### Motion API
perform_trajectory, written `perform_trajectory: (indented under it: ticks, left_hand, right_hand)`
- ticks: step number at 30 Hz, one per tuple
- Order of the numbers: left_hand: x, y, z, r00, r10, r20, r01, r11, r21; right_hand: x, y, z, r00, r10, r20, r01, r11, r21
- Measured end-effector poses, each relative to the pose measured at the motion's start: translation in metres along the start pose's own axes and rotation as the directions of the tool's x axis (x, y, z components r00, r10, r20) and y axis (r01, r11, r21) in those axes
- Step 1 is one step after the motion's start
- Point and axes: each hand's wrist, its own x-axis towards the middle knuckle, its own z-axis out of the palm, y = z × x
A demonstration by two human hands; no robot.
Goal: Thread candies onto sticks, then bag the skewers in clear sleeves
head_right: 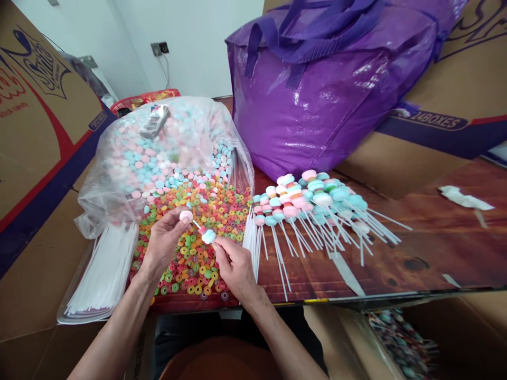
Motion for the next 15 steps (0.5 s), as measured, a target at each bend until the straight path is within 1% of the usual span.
perform_trajectory:
  ticks: [5,9,15]
  left_hand:
    - [-0.001,-0.006,-0.004,0.998,-0.054,0.027,0.055,0.998,-0.028]
    - [-0.002,-0.01,-0.004,0.999,-0.04,0.033,0.041,0.999,-0.015]
    - [-0.004,-0.015,0.002,0.999,-0.04,-0.003,0.04,0.999,0.007]
  right_hand:
    - [0.001,0.0,0.001,1.0,-0.005,-0.004,0.005,1.0,-0.027]
    - [0.001,0.0,0.001,1.0,0.007,0.001,-0.007,0.999,-0.037]
    - [0.001,0.0,0.002,1.0,0.019,0.004,-0.019,0.996,-0.092]
